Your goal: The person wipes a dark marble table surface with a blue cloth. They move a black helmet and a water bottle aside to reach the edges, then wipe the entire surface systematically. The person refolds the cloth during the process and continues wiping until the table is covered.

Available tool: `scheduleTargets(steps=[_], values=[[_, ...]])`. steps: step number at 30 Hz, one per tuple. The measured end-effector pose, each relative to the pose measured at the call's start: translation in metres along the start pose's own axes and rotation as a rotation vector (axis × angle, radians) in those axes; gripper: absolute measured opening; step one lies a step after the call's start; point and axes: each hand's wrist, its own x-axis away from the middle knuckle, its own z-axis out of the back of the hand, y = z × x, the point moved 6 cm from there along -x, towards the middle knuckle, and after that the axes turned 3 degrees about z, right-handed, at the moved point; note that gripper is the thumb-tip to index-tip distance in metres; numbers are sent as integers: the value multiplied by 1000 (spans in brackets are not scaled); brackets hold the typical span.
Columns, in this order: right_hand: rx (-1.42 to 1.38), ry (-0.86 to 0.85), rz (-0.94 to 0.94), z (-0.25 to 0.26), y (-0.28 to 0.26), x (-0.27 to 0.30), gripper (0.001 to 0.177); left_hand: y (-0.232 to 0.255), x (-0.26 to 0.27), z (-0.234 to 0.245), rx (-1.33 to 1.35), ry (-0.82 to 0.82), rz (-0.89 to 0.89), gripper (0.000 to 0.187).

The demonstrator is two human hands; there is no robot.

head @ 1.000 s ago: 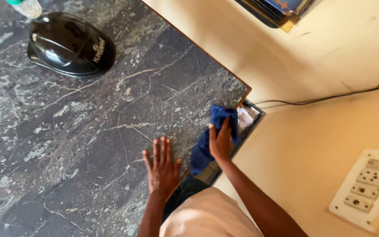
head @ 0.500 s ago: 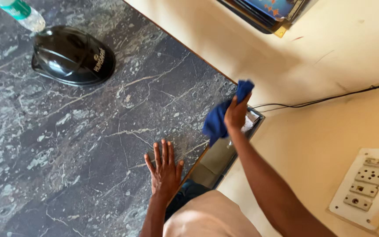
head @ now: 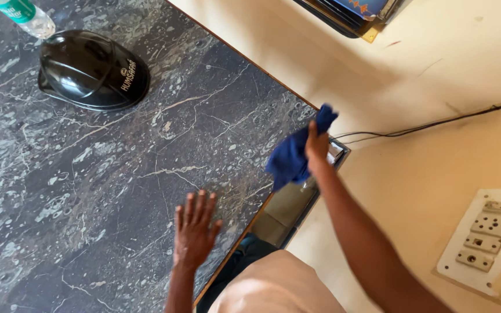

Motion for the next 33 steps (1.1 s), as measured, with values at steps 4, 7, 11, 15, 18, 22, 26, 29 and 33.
scheduleTargets(steps=[4,7,11,15,18,22,26,29,33], values=[[-113,-30,129,0,-25,-53,59,-56,26,14,-89,-11,203,73],[-111,-33,118,2,-20,-46,57,-60,39,18,85,54,261,69],[-208,-28,73,2,-18,-33,60,-58,33,13,50,86,290,69],[-214,-35,56,-4,0,0,63,-62,42,7,32,42,299,69],[-220,-74,145,-8,7,41,66,-62,36,7,31,25,305,71],[-197,-138,-114,-18,26,106,62,-63,36,6,27,8,312,72],[-377,-290,-153,-26,40,180,64,-64,38,5,37,1,312,72],[-378,-359,-141,-28,51,210,66,-65,38,5,33,7,317,71],[-236,-340,-270,-27,69,179,73,-61,37,13,49,41,289,69]])
